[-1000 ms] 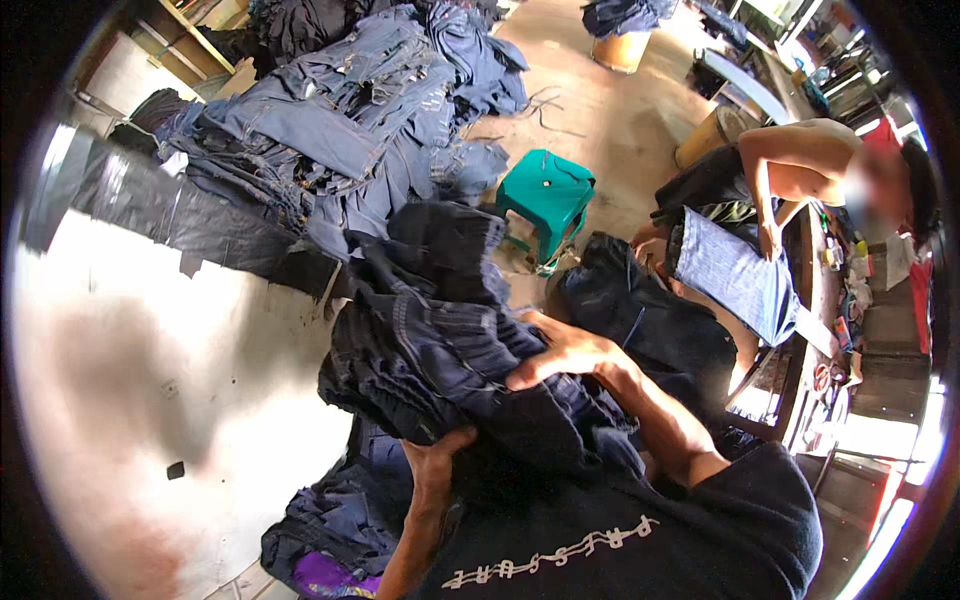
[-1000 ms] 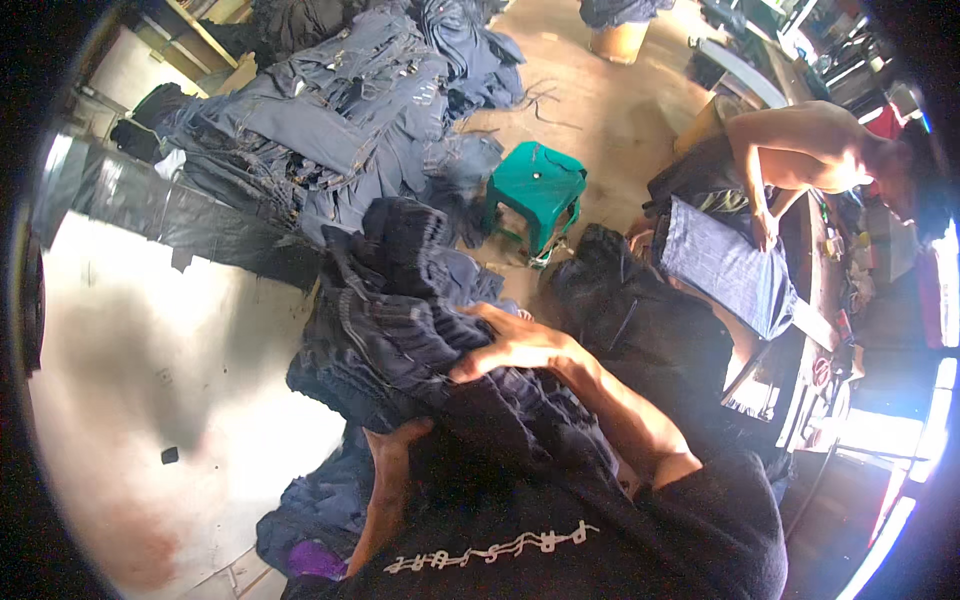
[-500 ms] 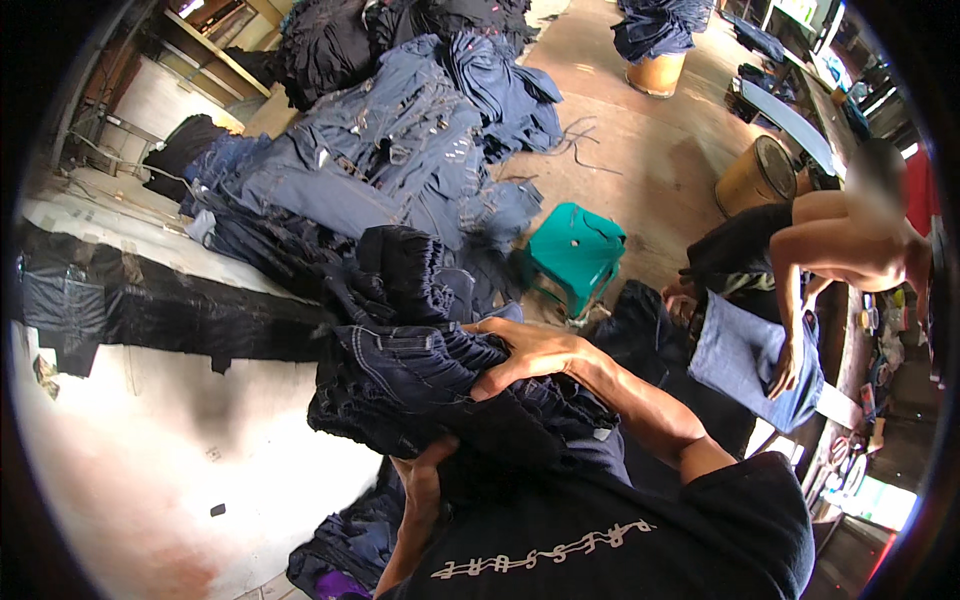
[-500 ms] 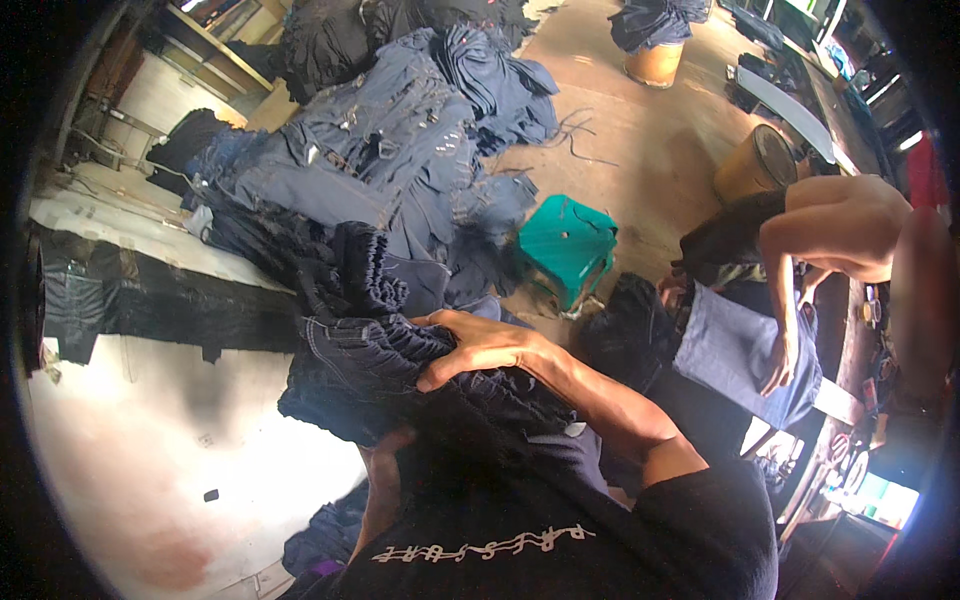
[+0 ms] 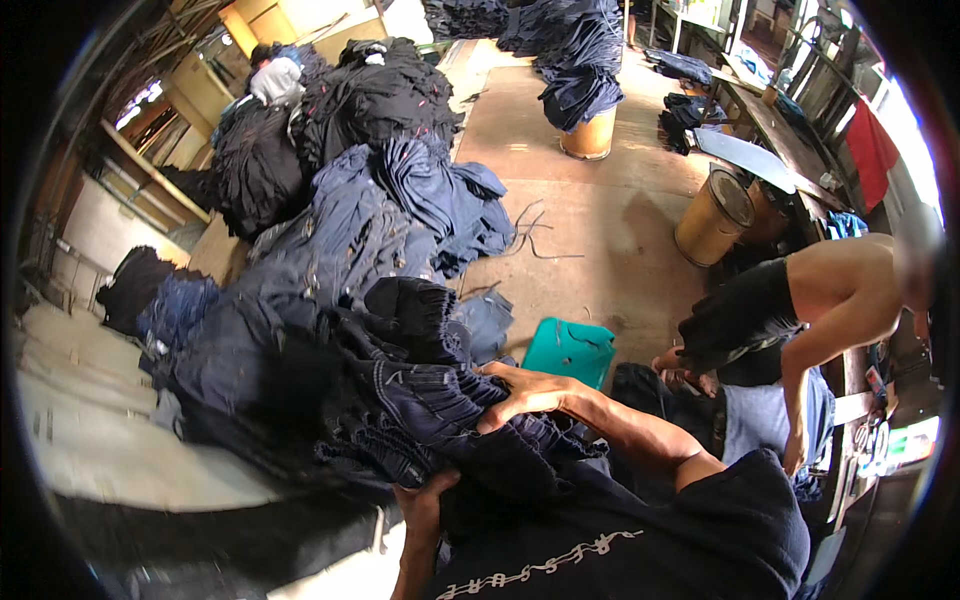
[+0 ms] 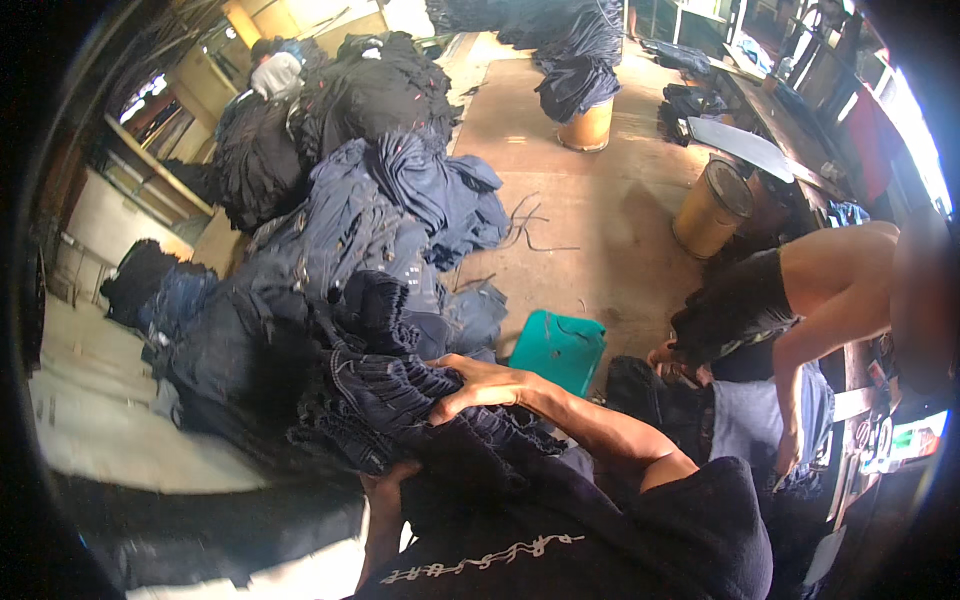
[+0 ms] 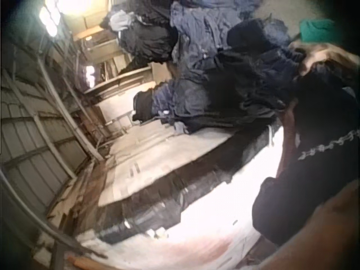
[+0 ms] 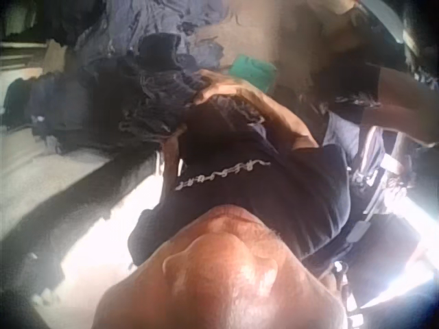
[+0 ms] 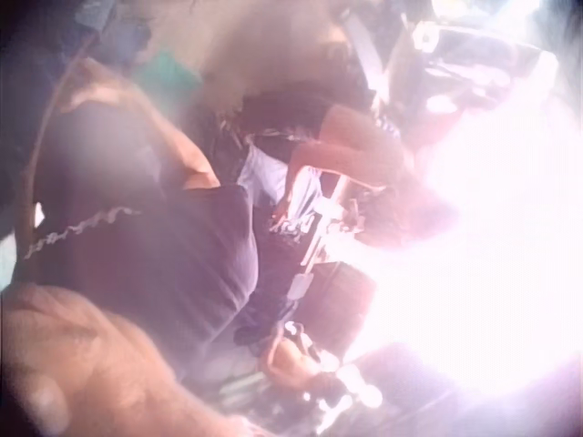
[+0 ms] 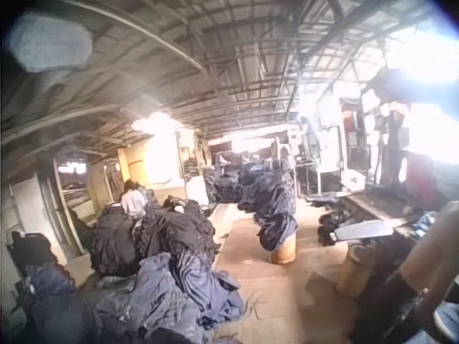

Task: The person uses a handheld rotary tool to distress the fabric of dark denim jeans, focusing on the pockets and seams. They then fold the jeans and place them on a pile with other finished garments.

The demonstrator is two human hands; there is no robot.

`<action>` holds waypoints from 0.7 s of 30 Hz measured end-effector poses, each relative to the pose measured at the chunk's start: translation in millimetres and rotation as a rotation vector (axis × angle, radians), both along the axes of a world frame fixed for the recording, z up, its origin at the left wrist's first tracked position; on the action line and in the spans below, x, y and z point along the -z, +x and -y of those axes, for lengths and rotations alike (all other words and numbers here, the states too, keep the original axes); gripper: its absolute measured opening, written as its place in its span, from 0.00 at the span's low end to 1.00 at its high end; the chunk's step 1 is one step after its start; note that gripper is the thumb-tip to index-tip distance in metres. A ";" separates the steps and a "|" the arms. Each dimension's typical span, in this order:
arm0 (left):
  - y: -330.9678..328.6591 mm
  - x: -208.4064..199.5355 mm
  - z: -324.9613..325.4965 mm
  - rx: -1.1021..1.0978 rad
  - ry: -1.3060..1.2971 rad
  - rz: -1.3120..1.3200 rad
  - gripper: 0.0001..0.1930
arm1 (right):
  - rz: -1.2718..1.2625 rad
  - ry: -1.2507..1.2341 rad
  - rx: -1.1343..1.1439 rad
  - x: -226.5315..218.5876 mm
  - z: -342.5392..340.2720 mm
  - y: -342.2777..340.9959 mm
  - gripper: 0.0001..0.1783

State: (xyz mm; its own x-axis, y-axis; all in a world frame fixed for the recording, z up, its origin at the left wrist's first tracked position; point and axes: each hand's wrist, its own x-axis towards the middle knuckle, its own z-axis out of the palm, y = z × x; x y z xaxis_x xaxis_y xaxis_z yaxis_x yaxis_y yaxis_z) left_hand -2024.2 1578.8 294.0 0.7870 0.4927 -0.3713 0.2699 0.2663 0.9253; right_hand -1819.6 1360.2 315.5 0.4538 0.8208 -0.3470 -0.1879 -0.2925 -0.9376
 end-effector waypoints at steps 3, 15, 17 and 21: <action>78.7 4.6 -60.9 0.201 0.082 -0.091 0.37 | -0.030 -0.083 0.130 8.1 -40.4 62.2 0.73; 359.5 -2.0 -137.1 0.551 0.215 0.163 0.47 | -0.032 -0.045 0.393 13.1 -60.6 249.8 0.74; 404.5 4.2 -132.2 0.526 0.154 0.069 0.46 | -0.035 -0.048 0.424 21.6 -55.7 287.9 0.72; 532.8 20.9 -123.6 0.587 0.111 -0.063 0.45 | -0.005 -0.032 0.493 39.3 -46.6 396.5 0.69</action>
State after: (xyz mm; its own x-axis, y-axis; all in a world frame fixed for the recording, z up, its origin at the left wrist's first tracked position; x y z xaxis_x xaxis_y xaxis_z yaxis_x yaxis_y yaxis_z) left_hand -1491.4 1702.4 273.2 0.9173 0.0210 -0.3975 0.3981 -0.0413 0.9164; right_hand -1423.2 1406.8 276.2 0.7837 0.4977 -0.3715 -0.3158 -0.1958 -0.9284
